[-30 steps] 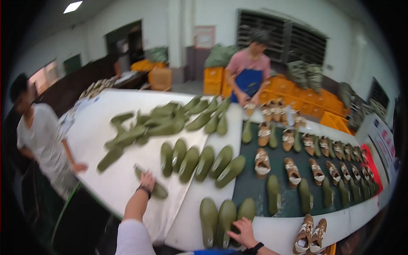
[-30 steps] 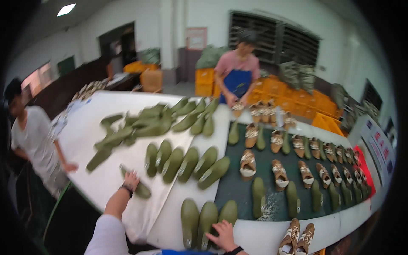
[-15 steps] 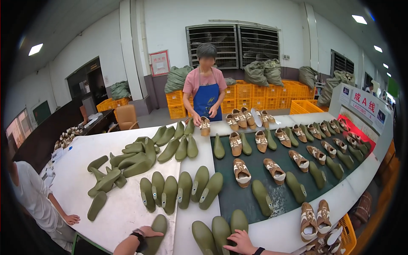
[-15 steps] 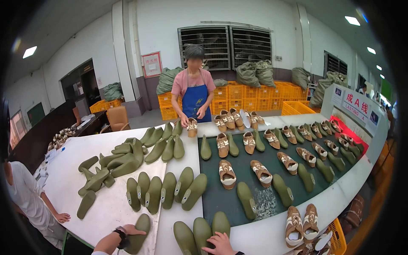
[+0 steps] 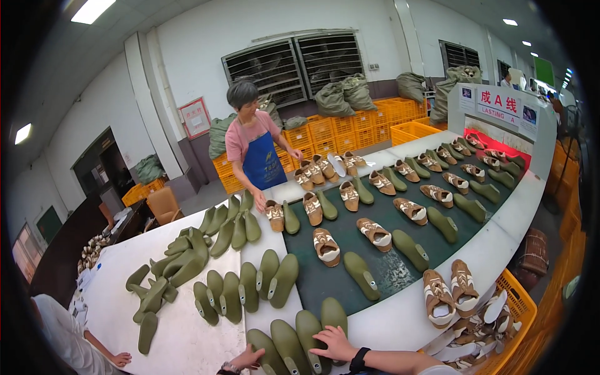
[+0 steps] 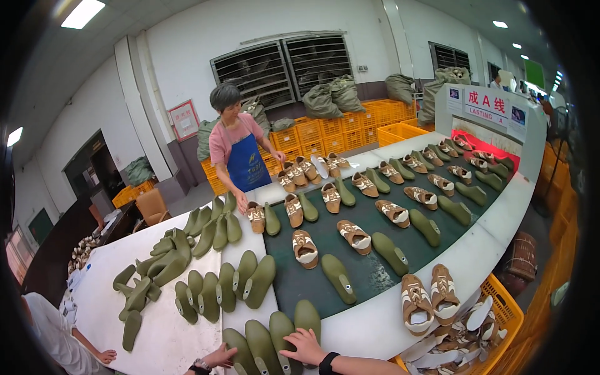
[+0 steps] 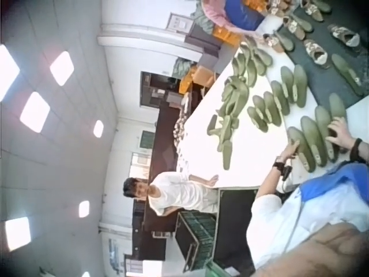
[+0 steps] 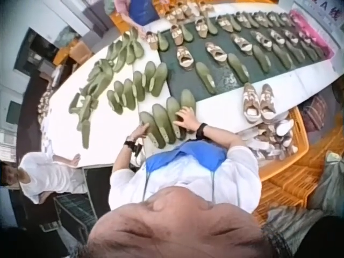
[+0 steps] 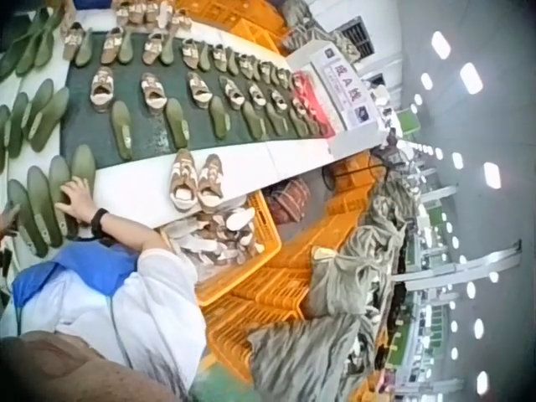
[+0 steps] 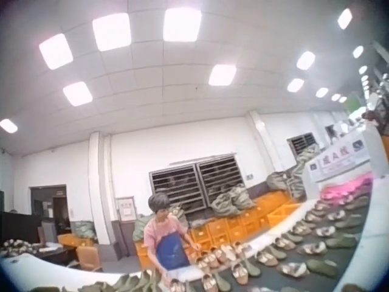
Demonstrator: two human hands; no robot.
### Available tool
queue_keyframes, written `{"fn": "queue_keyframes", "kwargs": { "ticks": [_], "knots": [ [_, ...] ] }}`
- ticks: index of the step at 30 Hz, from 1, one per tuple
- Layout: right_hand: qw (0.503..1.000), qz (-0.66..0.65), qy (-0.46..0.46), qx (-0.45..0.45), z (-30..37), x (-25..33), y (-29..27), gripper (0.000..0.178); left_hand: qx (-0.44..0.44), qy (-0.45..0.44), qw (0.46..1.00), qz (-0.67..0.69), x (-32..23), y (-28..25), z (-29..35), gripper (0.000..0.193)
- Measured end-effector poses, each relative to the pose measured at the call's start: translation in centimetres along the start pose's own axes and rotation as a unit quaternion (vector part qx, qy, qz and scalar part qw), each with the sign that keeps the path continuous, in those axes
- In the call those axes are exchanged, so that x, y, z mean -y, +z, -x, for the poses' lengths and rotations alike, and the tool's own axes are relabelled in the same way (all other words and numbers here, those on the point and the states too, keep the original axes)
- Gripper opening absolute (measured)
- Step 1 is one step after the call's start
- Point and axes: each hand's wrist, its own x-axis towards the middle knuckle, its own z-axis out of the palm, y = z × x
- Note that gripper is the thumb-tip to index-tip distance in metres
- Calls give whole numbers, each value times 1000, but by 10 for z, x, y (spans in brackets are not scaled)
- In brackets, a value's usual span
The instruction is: Organizes shoes and shoe lasts on a production table and in bins within a shoe factory.
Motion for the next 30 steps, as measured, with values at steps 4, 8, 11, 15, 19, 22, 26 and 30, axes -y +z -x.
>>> {"fn": "queue_keyframes", "kwargs": {
  "ticks": [4, 8, 11, 15, 19, 22, 26, 30],
  "knots": [
    [974, -163, 151, -55, 1, -17, 4, 67, -261, 275, 908, -176, 50, 65, 30, 77],
    [977, -49, 203, 48, 6, -26, 30, 75, -263, 259, 929, -3, 39, 97, 42, 72],
    [976, -103, 189, 43, 5, -29, 37, 73, -286, 270, 919, 27, 38, 93, 36, 70],
    [970, -103, 201, 93, 2, -21, 43, 78, -247, 267, 931, 27, 44, 63, 19, 70],
    [959, -179, 160, 153, 3, -41, 18, 80, -246, 263, 933, -16, 37, 58, 10, 69],
    [909, -305, 156, 237, 12, -51, -54, 69, -383, 273, 834, -289, 25, 65, 33, 69],
    [908, -304, 124, 261, 77, -96, -114, 49, -384, 380, 742, -396, -90, 110, 76, 61],
    [850, -375, 292, 228, 152, -110, -195, 45, -143, 511, 768, -359, -167, 166, 92, 43]
  ]
}}
